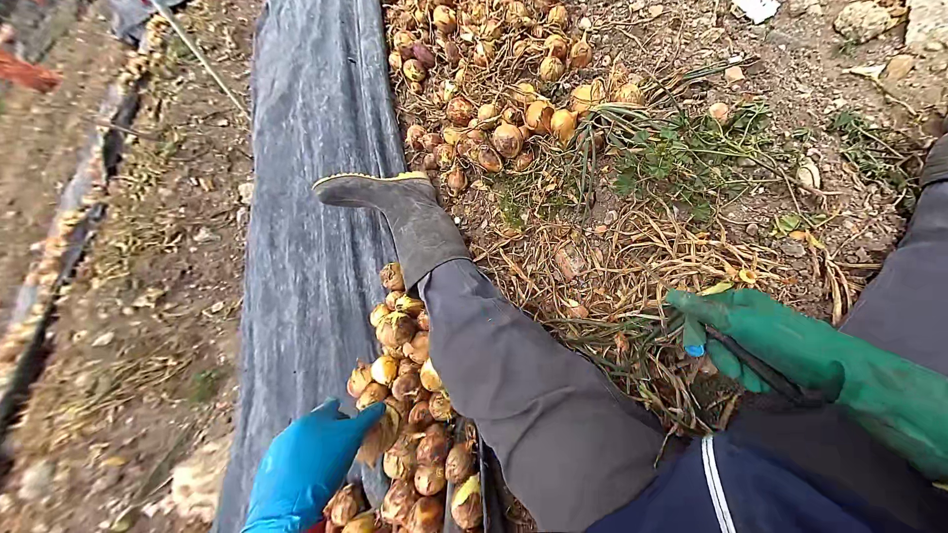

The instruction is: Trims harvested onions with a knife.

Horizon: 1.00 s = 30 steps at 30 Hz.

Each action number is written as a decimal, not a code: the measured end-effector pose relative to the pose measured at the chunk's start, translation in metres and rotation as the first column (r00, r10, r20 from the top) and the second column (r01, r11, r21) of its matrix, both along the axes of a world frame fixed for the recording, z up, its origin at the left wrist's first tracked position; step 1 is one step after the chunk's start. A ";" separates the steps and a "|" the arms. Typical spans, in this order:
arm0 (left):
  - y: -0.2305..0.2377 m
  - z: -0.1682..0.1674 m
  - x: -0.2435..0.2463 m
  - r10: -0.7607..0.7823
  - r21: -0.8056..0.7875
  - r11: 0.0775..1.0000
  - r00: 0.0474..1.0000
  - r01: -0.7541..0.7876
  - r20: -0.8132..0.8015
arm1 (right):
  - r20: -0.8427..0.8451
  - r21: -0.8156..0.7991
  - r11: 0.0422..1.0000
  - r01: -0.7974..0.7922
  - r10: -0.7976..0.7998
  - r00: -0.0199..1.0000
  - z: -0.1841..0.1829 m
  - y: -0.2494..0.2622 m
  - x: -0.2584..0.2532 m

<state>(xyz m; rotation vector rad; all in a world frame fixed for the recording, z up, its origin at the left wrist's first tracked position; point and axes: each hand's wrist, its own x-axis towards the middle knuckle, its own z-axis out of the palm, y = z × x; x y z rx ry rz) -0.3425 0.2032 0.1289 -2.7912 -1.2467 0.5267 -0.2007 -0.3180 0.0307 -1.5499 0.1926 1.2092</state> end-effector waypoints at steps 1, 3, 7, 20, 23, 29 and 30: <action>-0.004 0.001 0.018 -0.029 -0.001 1.000 0.996 0.029 0.085 | 0.011 -0.011 1.000 0.021 -0.021 1.000 -0.004 -0.007 0.005; -0.024 -0.006 0.073 -0.143 0.001 0.989 0.946 0.149 0.291 | 0.028 -0.042 0.997 0.069 -0.067 0.997 -0.010 -0.015 0.011; -0.057 -0.068 0.220 -0.290 -0.056 0.923 0.783 0.381 0.550 | 0.083 -0.070 0.986 0.150 -0.144 0.986 -0.021 -0.018 0.013; -0.052 -0.197 0.471 0.034 -0.310 0.945 0.912 0.104 0.409 | 0.028 -0.139 0.951 0.276 -0.275 0.961 -0.065 -0.007 -0.040; -0.039 -0.195 0.467 -0.037 -0.281 0.946 0.914 0.162 0.403 | 0.065 -0.123 0.963 0.240 -0.234 0.970 -0.061 -0.006 -0.023; -0.055 -0.180 0.446 -0.223 0.009 0.971 0.886 0.241 0.406 | 0.179 -0.114 0.944 0.311 -0.288 0.941 -0.036 -0.019 -0.009; -0.057 -0.181 0.448 -0.249 0.019 0.964 0.879 0.264 0.406 | 0.190 -0.103 0.941 0.322 -0.299 0.935 -0.034 -0.023 -0.012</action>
